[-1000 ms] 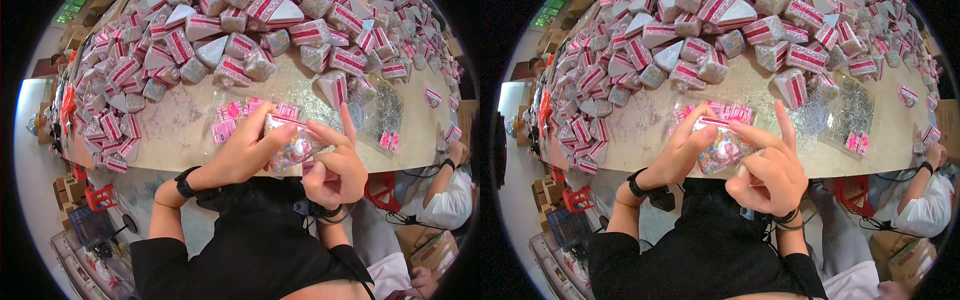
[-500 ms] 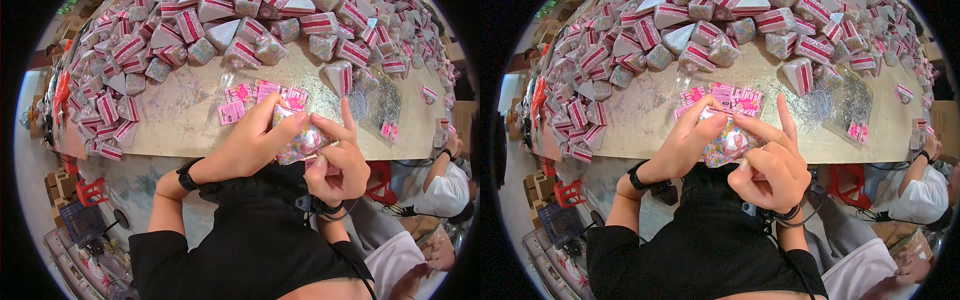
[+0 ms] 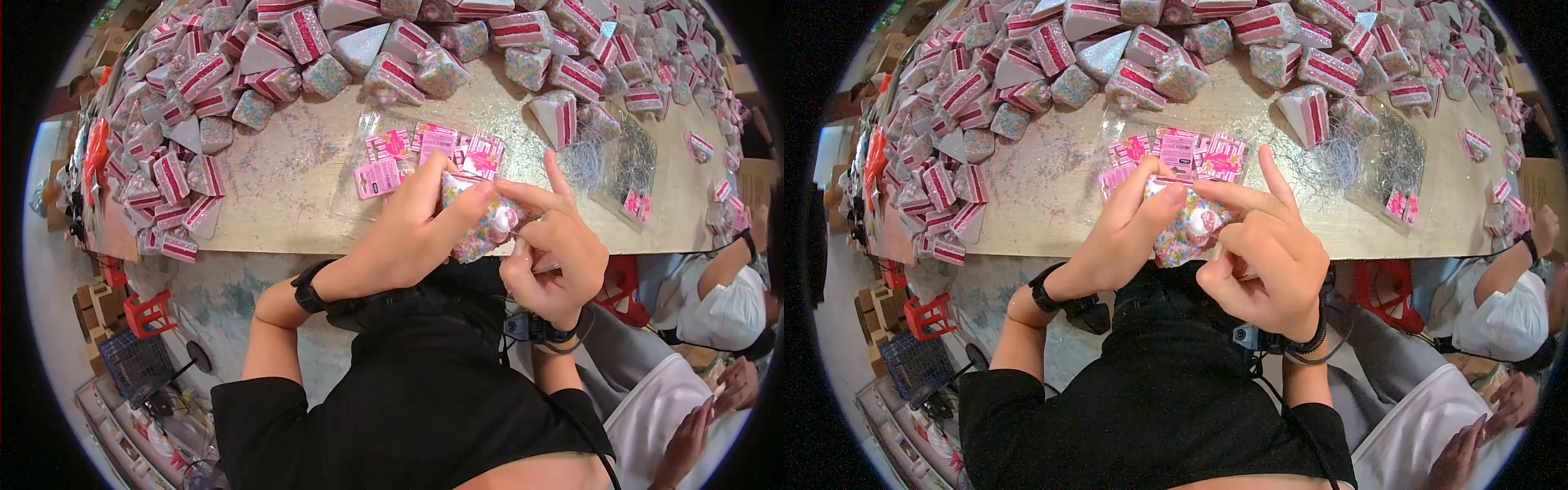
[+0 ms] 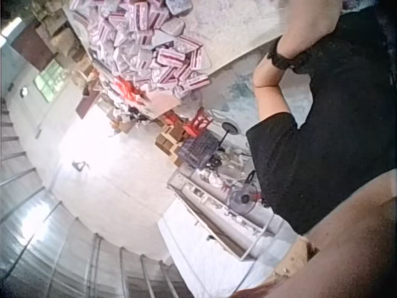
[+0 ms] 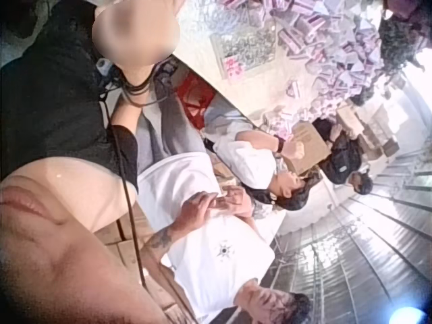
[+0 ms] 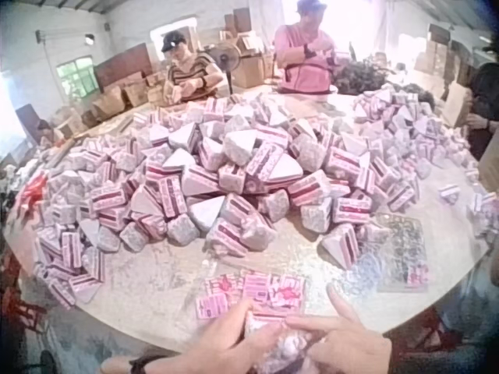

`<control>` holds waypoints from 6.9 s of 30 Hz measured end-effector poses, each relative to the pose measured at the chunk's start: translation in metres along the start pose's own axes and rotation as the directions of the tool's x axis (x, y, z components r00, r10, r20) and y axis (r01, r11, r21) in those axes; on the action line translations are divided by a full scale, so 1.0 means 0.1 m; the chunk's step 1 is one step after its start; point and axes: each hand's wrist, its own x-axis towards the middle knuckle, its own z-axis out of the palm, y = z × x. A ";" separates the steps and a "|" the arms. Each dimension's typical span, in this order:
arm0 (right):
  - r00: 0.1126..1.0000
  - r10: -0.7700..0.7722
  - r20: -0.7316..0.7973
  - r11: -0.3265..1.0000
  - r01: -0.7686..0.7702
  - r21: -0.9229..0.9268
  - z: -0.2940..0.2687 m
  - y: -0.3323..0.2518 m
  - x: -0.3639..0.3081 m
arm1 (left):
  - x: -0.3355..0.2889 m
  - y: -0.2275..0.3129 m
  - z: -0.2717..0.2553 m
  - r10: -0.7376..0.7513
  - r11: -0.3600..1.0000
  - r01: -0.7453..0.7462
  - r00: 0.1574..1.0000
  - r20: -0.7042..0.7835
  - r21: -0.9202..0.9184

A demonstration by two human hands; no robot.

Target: Packing triangle-shaped decorative sponges into plastic sleeves and sealing them at a factory workbench.

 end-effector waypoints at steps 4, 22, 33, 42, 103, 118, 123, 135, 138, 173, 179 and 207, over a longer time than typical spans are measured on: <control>0.997 -0.050 0.064 0.976 0.063 -0.208 -0.01 -0.07 -0.02 | 0.06 -0.26 0.02 0.263 0.941 -0.238 0.962 -0.079 0.240; 0.898 0.405 0.170 0.912 -0.411 0.001 -0.35 0.01 -0.44 | 0.11 -0.75 0.37 0.774 0.495 -0.551 0.631 -0.053 0.672; 0.418 0.471 0.777 -0.052 -0.866 0.498 -0.57 0.43 -0.69 | 0.16 -1.04 0.55 0.849 0.450 -0.790 0.523 0.075 0.415; 0.689 0.361 0.628 0.618 -0.682 0.392 -0.69 0.83 -0.84 | 0.25 -0.83 0.68 0.708 0.440 -0.758 0.622 0.334 0.480; 0.243 -0.960 0.141 0.236 0.425 0.874 -1.22 -0.99 0.02 | -0.32 -0.81 0.18 0.420 0.889 -0.430 0.903 0.092 0.161; 0.658 -0.707 0.258 0.518 0.233 0.823 -1.22 -0.14 -0.18 | -0.23 -0.88 0.17 0.359 0.895 -0.359 0.932 0.051 0.265; 0.975 0.186 0.119 0.868 -0.107 -0.485 -0.34 0.99 -0.37 | -0.19 -0.92 0.18 0.538 0.701 -0.440 0.843 -0.011 0.561; 0.922 0.373 0.109 0.855 -0.295 -0.426 0.08 1.53 -0.38 | -0.01 -1.17 0.29 0.496 0.597 -0.240 0.860 -0.117 0.765; 0.949 0.307 0.073 0.836 -0.232 -0.497 0.09 1.50 -0.35 | 0.03 -1.09 0.33 0.467 0.580 -0.208 0.877 -0.112 0.787; 0.822 0.470 -0.321 0.856 -0.513 -0.060 0.02 1.07 -0.70 | 0.76 -0.45 -0.24 0.309 0.008 -0.618 0.749 0.586 0.786; 0.657 0.677 -0.332 0.735 -0.578 0.355 -0.15 0.97 -0.81 | 0.88 -0.55 -0.17 0.265 -0.077 -0.643 0.724 0.638 0.762; 0.684 0.711 -0.160 0.622 -0.508 0.596 -0.01 0.67 -0.43 | 0.63 -0.36 0.42 0.313 0.948 -0.316 0.947 -0.071 -0.033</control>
